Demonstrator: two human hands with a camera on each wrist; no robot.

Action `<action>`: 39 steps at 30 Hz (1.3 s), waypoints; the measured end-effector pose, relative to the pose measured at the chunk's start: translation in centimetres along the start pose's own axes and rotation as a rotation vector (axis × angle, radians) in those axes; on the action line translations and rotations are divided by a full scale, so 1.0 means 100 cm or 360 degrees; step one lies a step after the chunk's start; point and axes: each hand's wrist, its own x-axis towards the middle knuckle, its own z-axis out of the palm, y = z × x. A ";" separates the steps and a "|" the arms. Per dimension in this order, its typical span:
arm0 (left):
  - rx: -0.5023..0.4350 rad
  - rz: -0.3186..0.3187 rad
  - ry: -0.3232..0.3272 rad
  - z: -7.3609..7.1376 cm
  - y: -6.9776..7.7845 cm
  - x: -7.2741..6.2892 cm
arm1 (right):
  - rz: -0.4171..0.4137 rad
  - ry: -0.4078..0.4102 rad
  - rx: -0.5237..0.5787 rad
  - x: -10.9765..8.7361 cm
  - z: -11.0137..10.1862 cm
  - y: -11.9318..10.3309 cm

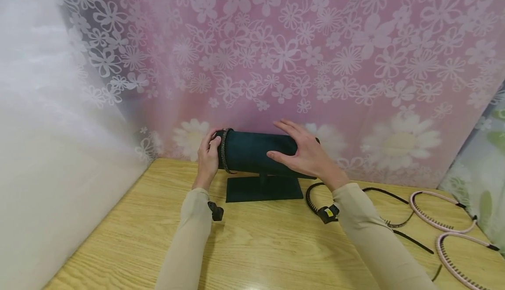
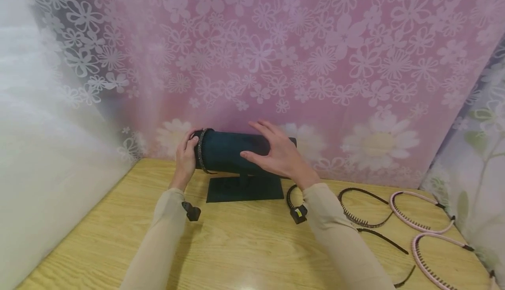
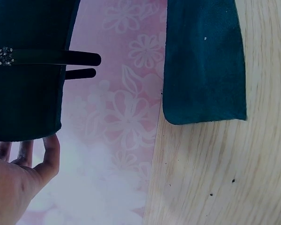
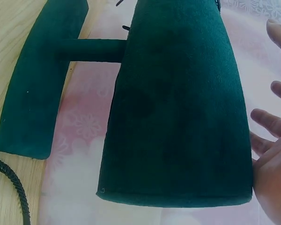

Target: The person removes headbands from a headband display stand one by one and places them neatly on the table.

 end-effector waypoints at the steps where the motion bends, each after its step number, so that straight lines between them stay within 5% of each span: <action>1: -0.0003 0.0000 0.0002 0.000 -0.001 0.000 | 0.0010 -0.0008 -0.0007 0.000 0.000 -0.001; 14: 0.0040 0.0022 0.0059 -0.001 -0.004 0.002 | 0.0083 -0.0073 -0.0136 0.011 0.006 -0.010; 39: 0.0008 0.0028 0.0004 0.001 -0.004 0.003 | 0.0067 -0.0198 -0.0302 0.040 0.030 -0.023</action>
